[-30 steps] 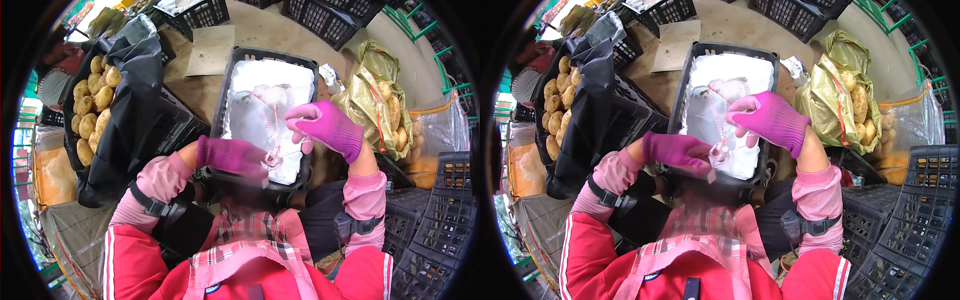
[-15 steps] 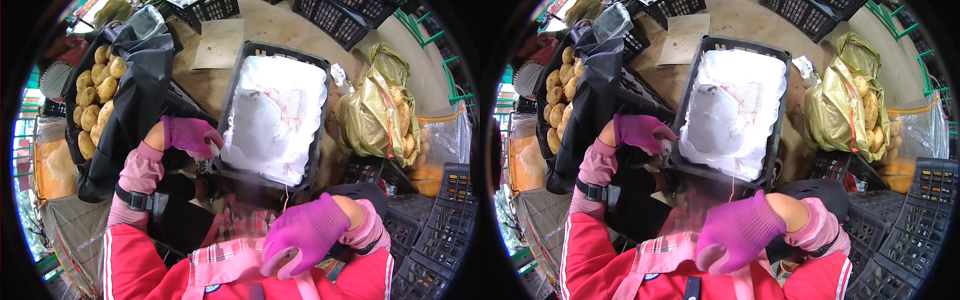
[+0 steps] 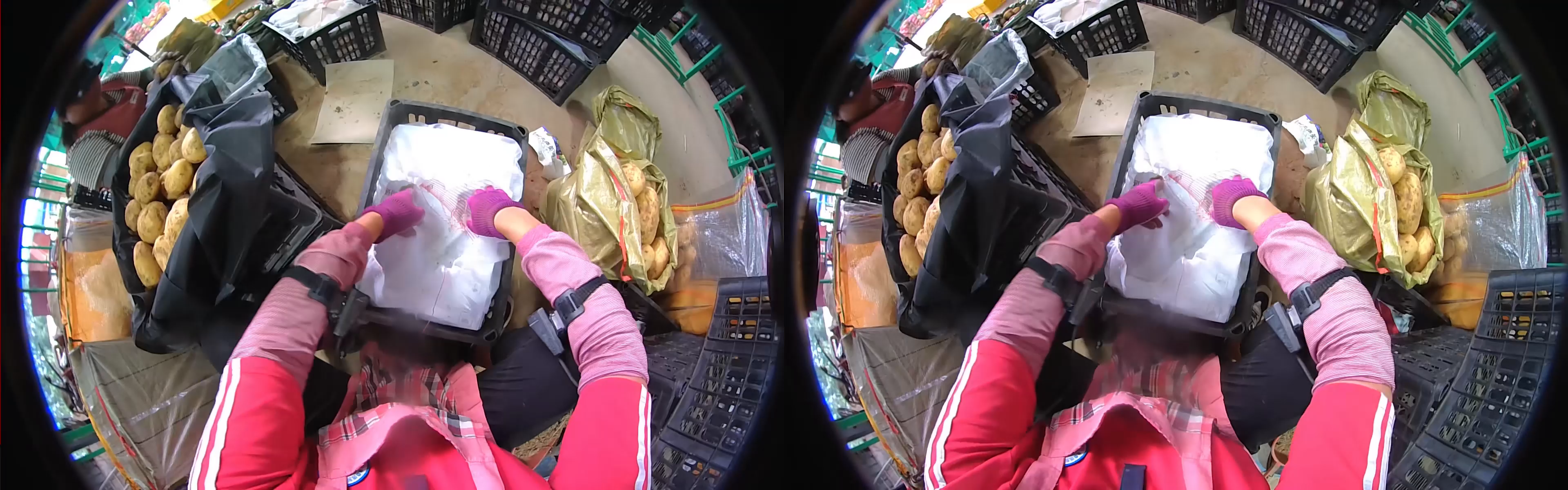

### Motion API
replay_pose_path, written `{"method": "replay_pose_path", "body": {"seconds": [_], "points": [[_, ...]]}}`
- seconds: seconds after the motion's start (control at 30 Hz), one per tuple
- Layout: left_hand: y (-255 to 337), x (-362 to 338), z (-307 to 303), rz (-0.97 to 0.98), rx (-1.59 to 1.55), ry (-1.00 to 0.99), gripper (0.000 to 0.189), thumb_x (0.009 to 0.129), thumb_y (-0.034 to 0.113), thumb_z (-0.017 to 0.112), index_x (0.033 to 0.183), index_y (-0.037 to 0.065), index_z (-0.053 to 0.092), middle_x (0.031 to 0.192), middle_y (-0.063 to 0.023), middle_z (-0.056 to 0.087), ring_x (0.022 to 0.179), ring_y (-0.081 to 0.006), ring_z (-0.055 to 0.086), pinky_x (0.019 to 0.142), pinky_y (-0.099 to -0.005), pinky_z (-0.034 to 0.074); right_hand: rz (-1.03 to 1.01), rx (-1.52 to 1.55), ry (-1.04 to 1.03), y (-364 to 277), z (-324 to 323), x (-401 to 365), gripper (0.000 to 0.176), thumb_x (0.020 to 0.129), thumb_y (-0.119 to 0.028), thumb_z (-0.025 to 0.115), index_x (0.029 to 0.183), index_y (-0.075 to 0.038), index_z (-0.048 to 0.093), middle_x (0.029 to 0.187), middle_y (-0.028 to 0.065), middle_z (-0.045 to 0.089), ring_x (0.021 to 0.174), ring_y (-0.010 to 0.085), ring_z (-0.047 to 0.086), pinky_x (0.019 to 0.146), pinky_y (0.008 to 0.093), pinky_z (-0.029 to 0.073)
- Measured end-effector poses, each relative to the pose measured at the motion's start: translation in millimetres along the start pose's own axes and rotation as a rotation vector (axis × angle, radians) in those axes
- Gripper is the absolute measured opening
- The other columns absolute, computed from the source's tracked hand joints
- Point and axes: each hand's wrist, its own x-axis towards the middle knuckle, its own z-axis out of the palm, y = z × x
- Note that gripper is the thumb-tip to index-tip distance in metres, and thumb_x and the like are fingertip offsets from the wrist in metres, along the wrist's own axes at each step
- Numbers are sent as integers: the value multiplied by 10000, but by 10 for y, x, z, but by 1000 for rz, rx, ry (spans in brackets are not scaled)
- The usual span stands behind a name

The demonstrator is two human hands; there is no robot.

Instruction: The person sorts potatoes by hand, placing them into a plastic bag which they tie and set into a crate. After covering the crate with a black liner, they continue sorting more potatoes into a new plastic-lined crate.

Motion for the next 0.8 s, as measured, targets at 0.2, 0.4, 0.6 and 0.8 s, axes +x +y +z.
{"method": "replay_pose_path", "body": {"seconds": [0.2,0.4,0.6,0.8], "points": [[236,319,-570,167,59,769,472,834,179,668,1238,10,489,1117,-232,634,962,-364,667,859,-407,530,382,125,500,924,-155,105,653,869,-354,622,1430,-89,415,1417,172,477,1344,326,426,1088,433,376],[354,853,-861,273,235,924,578,793,228,710,1303,24,529,1259,-206,590,1200,-353,548,1037,-408,426,370,482,728,1447,-283,343,543,862,-347,597,1329,-75,542,1286,179,603,1184,320,583,1017,394,451],[387,1454,-1241,50,262,743,458,853,388,616,1195,84,641,1164,-167,657,1095,-336,617,964,-426,482,427,768,711,1913,-267,976,461,833,-386,618,1162,-65,665,1181,177,667,1076,313,643,930,370,485],[-240,2101,-1649,-233,-55,414,562,928,469,468,1287,55,590,1170,-206,664,1083,-344,643,940,-422,493,506,1060,598,2362,274,1439,651,851,-566,497,1172,-23,659,1276,228,609,1169,346,591,1034,399,402]]}}
